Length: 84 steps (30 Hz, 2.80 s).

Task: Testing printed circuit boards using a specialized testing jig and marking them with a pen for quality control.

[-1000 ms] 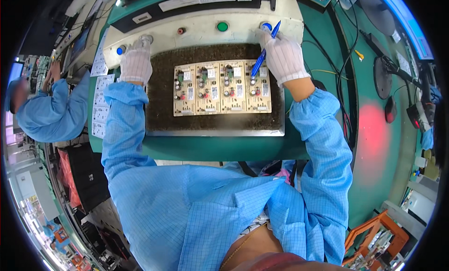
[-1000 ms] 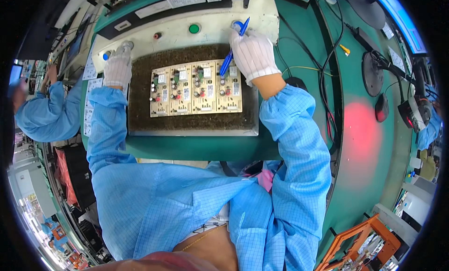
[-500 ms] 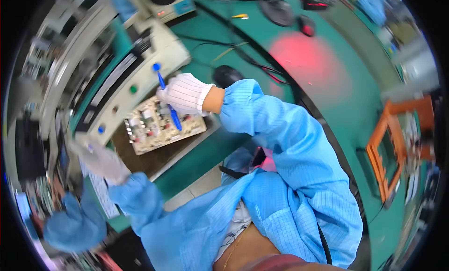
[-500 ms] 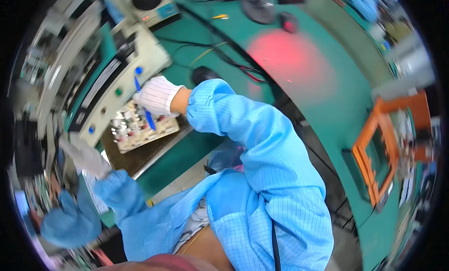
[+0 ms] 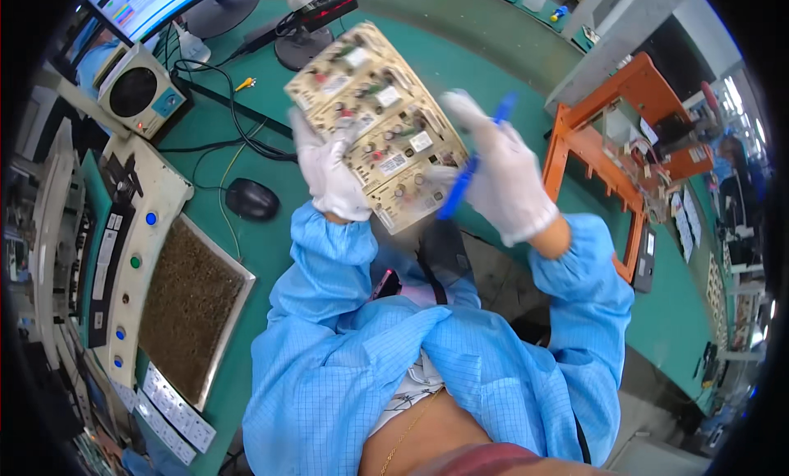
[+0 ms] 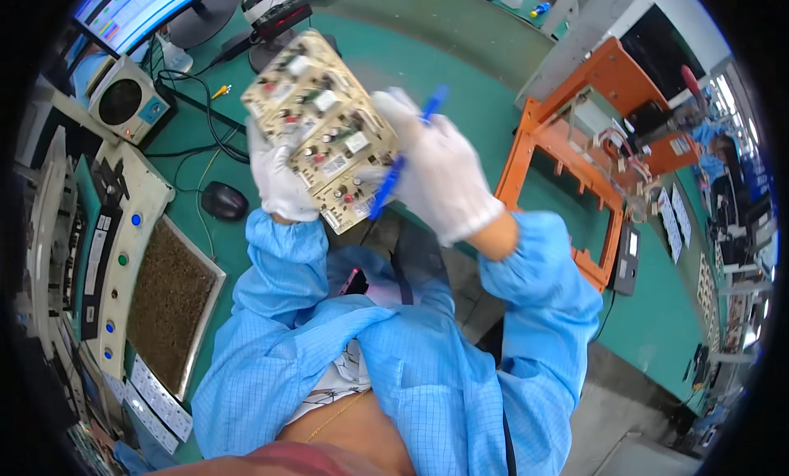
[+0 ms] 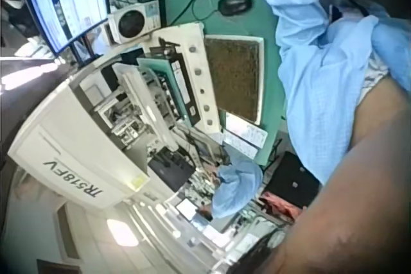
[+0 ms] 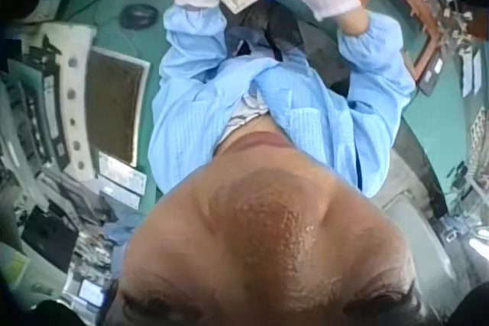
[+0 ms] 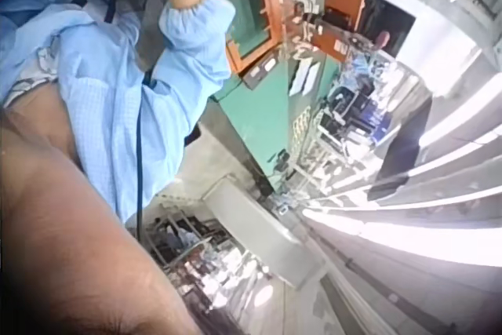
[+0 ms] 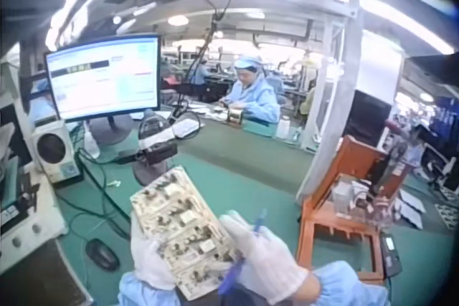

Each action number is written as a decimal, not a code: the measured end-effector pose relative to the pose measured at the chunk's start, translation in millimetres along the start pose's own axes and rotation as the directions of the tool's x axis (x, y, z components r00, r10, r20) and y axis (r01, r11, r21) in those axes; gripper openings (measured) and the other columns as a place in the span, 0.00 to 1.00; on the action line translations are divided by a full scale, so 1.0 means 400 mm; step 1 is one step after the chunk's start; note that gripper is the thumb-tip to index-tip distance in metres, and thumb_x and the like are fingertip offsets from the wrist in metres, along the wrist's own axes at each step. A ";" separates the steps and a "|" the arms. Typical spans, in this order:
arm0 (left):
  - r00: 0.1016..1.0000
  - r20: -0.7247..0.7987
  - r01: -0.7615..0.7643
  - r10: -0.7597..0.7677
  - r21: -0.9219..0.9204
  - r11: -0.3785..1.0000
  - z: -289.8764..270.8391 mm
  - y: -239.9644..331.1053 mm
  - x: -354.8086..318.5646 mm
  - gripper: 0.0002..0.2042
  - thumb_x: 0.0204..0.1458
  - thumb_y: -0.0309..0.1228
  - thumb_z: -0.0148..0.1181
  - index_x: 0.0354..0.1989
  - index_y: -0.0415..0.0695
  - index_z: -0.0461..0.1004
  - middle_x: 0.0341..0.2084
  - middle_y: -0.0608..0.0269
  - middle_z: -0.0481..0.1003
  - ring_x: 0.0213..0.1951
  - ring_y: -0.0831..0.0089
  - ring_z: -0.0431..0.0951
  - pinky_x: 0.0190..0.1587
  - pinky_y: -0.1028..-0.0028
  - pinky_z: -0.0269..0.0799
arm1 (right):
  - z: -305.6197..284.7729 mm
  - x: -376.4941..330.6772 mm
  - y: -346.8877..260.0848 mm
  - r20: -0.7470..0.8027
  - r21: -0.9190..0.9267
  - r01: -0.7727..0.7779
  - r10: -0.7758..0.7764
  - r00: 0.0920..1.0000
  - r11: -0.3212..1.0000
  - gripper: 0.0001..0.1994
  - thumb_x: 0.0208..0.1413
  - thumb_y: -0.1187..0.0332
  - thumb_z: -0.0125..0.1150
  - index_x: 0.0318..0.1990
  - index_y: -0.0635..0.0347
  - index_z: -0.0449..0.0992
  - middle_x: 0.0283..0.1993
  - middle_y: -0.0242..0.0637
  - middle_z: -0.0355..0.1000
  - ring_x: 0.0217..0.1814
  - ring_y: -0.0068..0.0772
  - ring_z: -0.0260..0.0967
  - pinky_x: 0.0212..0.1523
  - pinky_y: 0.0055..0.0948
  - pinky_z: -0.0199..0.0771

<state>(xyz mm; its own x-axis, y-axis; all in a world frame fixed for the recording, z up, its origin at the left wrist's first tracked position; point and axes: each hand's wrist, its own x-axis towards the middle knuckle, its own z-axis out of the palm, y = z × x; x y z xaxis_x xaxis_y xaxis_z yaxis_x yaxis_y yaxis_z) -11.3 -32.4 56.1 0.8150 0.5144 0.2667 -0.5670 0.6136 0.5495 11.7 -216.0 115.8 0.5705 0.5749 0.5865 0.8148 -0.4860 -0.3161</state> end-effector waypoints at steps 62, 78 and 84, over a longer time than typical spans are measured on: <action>0.997 -0.054 0.073 -0.049 0.660 0.748 -0.142 -0.086 0.049 0.17 0.47 0.20 0.57 0.47 0.35 0.65 0.38 0.59 0.74 0.36 0.75 0.75 0.42 0.75 0.74 | -0.020 -0.155 0.162 0.065 0.154 0.052 -0.063 0.996 0.987 0.15 0.53 0.71 0.60 0.49 0.56 0.69 0.56 0.51 0.68 0.45 0.42 0.74 0.44 0.36 0.76; 0.995 -0.102 0.064 -0.009 0.552 0.831 -0.208 -0.086 0.175 0.17 0.47 0.20 0.53 0.48 0.33 0.66 0.38 0.59 0.76 0.37 0.74 0.74 0.42 0.75 0.71 | 0.008 -0.130 0.145 0.079 0.150 0.051 -0.064 0.995 0.987 0.16 0.53 0.64 0.62 0.48 0.55 0.69 0.53 0.51 0.70 0.44 0.42 0.75 0.41 0.35 0.76; 0.992 -0.114 0.107 -0.046 0.619 0.778 -0.223 -0.089 0.174 0.17 0.46 0.19 0.55 0.47 0.33 0.67 0.37 0.58 0.76 0.37 0.73 0.75 0.42 0.76 0.71 | 0.025 -0.129 0.138 0.086 0.200 0.016 -0.034 0.996 0.980 0.19 0.50 0.60 0.64 0.46 0.57 0.69 0.52 0.51 0.70 0.45 0.44 0.74 0.44 0.38 0.75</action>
<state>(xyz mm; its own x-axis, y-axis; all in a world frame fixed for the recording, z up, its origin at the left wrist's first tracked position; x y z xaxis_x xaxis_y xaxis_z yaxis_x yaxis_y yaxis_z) 55.0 34.9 -15.6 0.8213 0.5508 0.1488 -0.2803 0.1622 0.9461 28.2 -266.2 60.7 0.5496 0.6452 0.5307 0.8279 -0.3355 -0.4495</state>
